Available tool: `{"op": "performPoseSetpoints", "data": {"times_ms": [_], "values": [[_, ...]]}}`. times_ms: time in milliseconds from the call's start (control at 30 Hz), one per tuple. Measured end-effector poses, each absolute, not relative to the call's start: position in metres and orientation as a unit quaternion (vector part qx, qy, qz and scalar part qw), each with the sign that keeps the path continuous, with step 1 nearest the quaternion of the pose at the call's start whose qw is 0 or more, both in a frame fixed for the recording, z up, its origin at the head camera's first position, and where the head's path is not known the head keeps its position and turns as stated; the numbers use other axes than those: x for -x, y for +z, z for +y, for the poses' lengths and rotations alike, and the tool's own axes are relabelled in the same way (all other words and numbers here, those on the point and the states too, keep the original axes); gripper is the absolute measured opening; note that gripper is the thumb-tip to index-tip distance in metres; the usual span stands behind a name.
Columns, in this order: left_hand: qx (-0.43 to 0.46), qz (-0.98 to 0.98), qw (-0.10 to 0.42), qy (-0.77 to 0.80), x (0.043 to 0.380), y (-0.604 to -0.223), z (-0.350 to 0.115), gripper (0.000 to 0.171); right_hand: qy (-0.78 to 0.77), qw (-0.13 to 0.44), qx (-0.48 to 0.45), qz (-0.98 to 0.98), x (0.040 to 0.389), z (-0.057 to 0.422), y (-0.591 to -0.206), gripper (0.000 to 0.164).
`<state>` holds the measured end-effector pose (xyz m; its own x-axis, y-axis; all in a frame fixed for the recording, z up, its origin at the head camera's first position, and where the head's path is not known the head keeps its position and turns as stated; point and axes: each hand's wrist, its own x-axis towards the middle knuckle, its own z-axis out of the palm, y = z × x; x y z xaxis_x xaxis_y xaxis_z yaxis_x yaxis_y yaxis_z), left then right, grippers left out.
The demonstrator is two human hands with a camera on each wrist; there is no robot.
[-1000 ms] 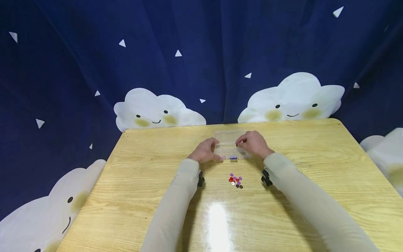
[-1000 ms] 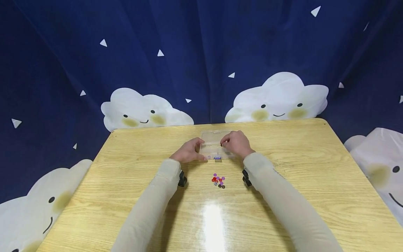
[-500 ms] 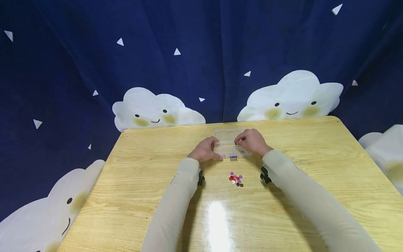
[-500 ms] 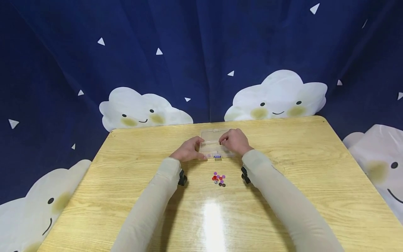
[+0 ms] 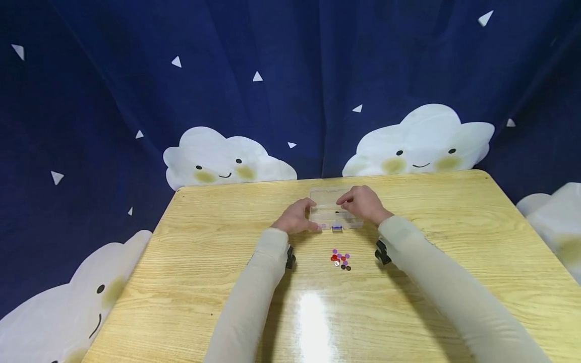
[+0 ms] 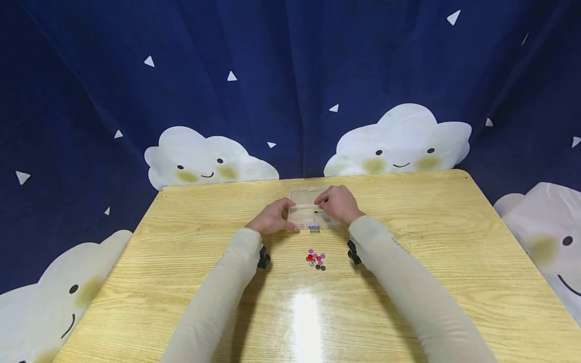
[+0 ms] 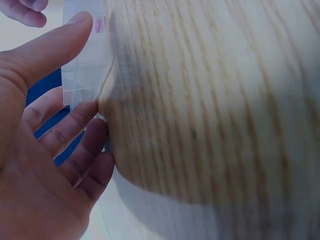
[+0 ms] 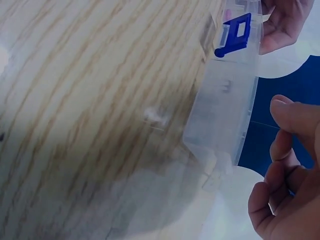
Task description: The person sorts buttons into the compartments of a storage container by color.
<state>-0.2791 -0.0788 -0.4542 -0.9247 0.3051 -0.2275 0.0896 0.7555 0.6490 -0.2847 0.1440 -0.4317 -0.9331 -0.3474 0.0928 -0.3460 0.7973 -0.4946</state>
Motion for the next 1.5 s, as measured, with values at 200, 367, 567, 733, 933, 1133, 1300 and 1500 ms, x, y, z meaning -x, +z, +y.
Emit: {"op": "performPoseSetpoints", "data": {"times_ms": [200, 367, 567, 733, 933, 1133, 1300, 1500], "values": [[-0.105, 0.925, 0.160, 0.329, 0.279, -0.453, -0.078, 0.074, -0.264, 0.004, 0.182, 0.947, 0.284, 0.147, -0.425, 0.018], [-0.103, 0.926, 0.160, 0.325, 0.278, -0.452, -0.077, 0.075, -0.261, 0.001, 0.201, 0.944, 0.282, 0.150, -0.421, 0.017], [-0.104, 0.926, 0.162, 0.325, 0.278, -0.452, -0.076, 0.075, -0.268, 0.001, 0.232, 0.935, 0.274, 0.154, -0.420, 0.015], [-0.109, 0.926, 0.156, 0.325, 0.280, -0.452, -0.078, 0.075, -0.282, 0.007, 0.236, 0.930, 0.264, 0.157, -0.418, 0.013], [-0.107, 0.923, 0.158, 0.334, 0.280, -0.454, -0.078, 0.075, -0.288, 0.012, 0.267, 0.920, 0.248, 0.159, -0.418, 0.010], [-0.120, 0.926, 0.146, 0.326, 0.280, -0.454, -0.078, 0.074, -0.292, 0.021, 0.298, 0.909, 0.233, 0.154, -0.415, 0.011], [-0.126, 0.929, 0.142, 0.318, 0.280, -0.454, -0.078, 0.074, -0.290, 0.031, 0.326, 0.899, 0.224, 0.150, -0.417, 0.012], [-0.123, 0.928, 0.147, 0.320, 0.279, -0.454, -0.078, 0.073, -0.267, 0.045, 0.351, 0.896, 0.219, 0.145, -0.423, 0.014]]}}
